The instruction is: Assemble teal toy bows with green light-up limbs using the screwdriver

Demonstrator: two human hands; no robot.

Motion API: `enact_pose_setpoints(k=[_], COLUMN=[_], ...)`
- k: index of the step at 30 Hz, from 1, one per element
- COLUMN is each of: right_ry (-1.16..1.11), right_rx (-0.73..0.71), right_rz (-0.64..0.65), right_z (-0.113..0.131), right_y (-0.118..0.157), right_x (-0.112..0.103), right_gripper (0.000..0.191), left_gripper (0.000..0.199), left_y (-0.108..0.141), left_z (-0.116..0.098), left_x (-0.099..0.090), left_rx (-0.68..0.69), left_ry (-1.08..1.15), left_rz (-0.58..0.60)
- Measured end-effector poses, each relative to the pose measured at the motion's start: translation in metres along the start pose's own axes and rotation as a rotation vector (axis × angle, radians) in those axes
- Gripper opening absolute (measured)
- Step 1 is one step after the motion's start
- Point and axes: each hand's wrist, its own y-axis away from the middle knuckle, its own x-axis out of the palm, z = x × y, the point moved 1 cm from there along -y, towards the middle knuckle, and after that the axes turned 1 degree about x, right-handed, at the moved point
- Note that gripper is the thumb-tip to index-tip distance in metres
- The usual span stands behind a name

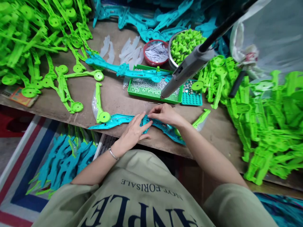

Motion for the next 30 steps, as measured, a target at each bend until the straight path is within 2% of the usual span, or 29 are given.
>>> enact_pose_setpoints(k=[5, 11, 16, 19, 23, 27, 30], right_ry=[-0.010, 0.110, 0.216, 0.240, 0.125, -0.055, 0.005], right_rx=[-0.007, -0.165, -0.327, -0.371, -0.379, -0.293, -0.272], right_rz=[0.032, -0.002, -0.096, -0.138, -0.162, -0.153, -0.183], right_z=[-0.001, -0.004, -0.004, -0.008, -0.017, -0.019, -0.012], right_y=[0.003, 0.012, 0.021, 0.024, 0.026, 0.024, 0.022], right_x=[-0.002, -0.001, 0.006, 0.009, 0.008, 0.008, 0.010], right_gripper=[0.015, 0.020, 0.020, 0.017, 0.018, 0.025, 0.021], left_gripper=[0.070, 0.091, 0.081, 0.070, 0.062, 0.062, 0.061], left_y=[0.000, -0.001, 0.000, 0.001, 0.000, -0.002, -0.003], left_z=[-0.004, -0.007, -0.006, -0.006, -0.007, -0.009, -0.009], left_x=[-0.003, -0.004, -0.003, -0.002, -0.002, -0.003, -0.004], left_rx=[-0.038, -0.065, -0.046, -0.019, -0.018, -0.001, -0.014], left_ry=[0.042, 0.030, 0.004, -0.026, -0.085, -0.118, -0.117], left_rz=[-0.019, -0.017, 0.011, 0.024, 0.043, 0.052, 0.055])
